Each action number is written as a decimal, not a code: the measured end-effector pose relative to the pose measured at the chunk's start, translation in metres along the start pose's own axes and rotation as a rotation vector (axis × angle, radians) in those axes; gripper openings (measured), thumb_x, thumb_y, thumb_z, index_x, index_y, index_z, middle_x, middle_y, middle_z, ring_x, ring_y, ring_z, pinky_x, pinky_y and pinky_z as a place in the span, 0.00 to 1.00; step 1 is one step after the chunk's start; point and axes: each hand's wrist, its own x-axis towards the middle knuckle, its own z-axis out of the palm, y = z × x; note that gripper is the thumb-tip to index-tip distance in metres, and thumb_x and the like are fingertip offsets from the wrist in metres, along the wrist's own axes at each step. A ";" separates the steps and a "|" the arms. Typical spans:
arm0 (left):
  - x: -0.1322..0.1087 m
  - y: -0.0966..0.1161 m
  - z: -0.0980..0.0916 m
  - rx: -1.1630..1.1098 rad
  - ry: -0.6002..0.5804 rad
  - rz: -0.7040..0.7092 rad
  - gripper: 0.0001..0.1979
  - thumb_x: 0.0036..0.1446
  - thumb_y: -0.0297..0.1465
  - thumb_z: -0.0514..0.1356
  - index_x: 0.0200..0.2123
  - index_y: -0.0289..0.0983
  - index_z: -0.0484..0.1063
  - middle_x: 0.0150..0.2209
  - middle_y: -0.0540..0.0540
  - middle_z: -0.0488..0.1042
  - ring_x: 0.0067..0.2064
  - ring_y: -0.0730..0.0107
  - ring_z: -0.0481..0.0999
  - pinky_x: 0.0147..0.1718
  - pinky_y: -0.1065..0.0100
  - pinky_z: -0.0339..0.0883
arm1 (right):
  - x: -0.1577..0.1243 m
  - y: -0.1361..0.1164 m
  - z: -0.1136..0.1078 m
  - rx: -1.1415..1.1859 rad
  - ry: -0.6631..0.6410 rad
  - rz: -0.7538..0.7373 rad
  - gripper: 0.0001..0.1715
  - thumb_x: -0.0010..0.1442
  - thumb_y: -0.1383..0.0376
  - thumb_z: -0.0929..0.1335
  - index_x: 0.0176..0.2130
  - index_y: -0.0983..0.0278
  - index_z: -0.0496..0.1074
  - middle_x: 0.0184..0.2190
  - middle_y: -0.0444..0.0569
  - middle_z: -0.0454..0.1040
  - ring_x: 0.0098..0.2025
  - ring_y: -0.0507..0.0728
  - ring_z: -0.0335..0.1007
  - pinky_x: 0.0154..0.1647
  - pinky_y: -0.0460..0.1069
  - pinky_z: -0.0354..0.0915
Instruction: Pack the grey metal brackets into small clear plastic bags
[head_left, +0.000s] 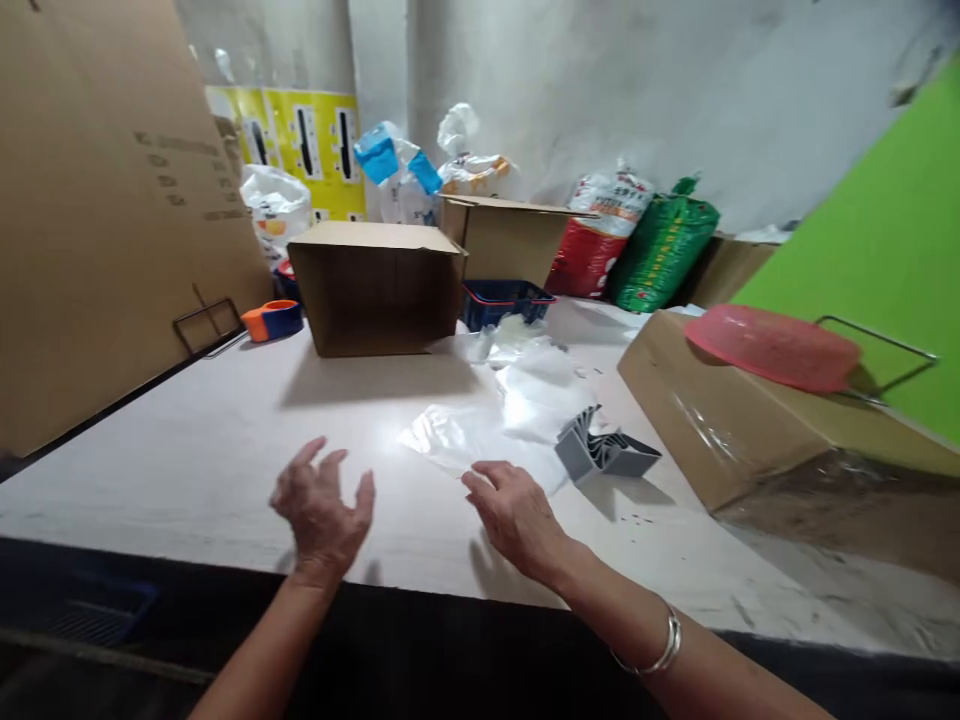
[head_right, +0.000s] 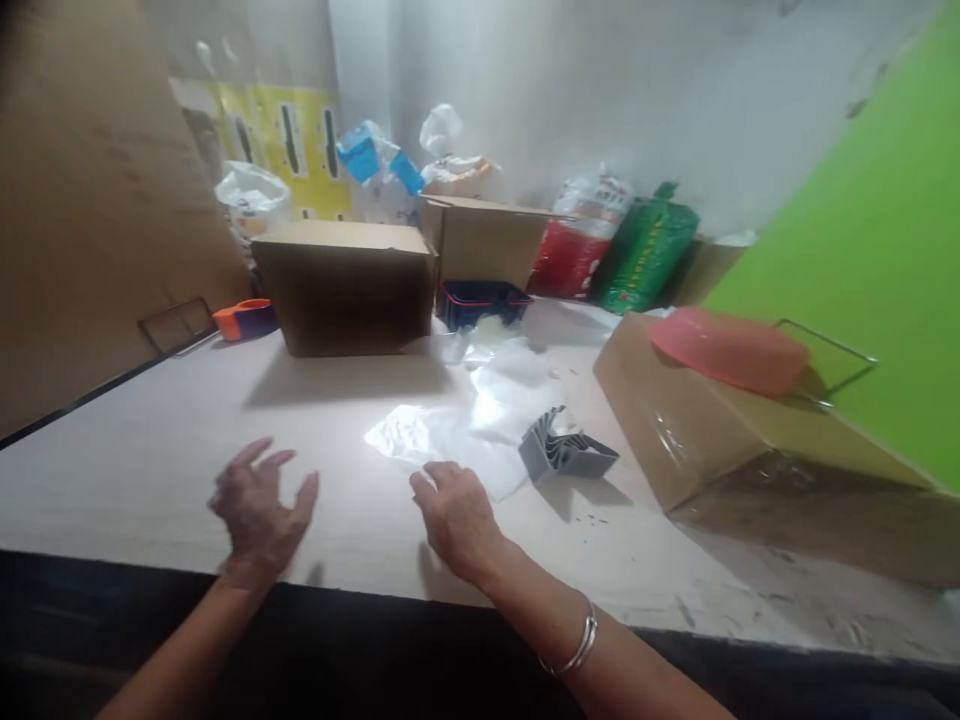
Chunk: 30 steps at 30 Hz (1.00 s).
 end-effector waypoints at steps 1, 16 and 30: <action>-0.002 0.021 0.007 -0.023 -0.069 0.052 0.13 0.50 0.36 0.53 0.36 0.36 0.69 0.49 0.37 0.65 0.50 0.52 0.63 0.45 0.51 0.55 | -0.004 0.013 0.000 -0.071 -0.004 0.056 0.13 0.56 0.73 0.61 0.41 0.67 0.69 0.43 0.60 0.70 0.42 0.61 0.66 0.37 0.54 0.63; -0.038 0.141 0.052 -0.100 -0.552 0.281 0.13 0.53 0.36 0.52 0.38 0.37 0.70 0.51 0.41 0.67 0.52 0.56 0.63 0.47 0.52 0.53 | -0.038 0.087 0.025 -0.088 -0.075 0.381 0.14 0.58 0.68 0.61 0.45 0.66 0.66 0.41 0.55 0.68 0.40 0.59 0.63 0.36 0.51 0.60; -0.044 0.150 0.050 -0.012 -0.574 0.253 0.13 0.52 0.38 0.52 0.37 0.38 0.70 0.49 0.41 0.69 0.51 0.55 0.64 0.45 0.52 0.52 | -0.027 0.106 0.027 0.484 0.128 0.356 0.11 0.58 0.68 0.60 0.30 0.65 0.70 0.29 0.46 0.70 0.33 0.51 0.65 0.36 0.44 0.61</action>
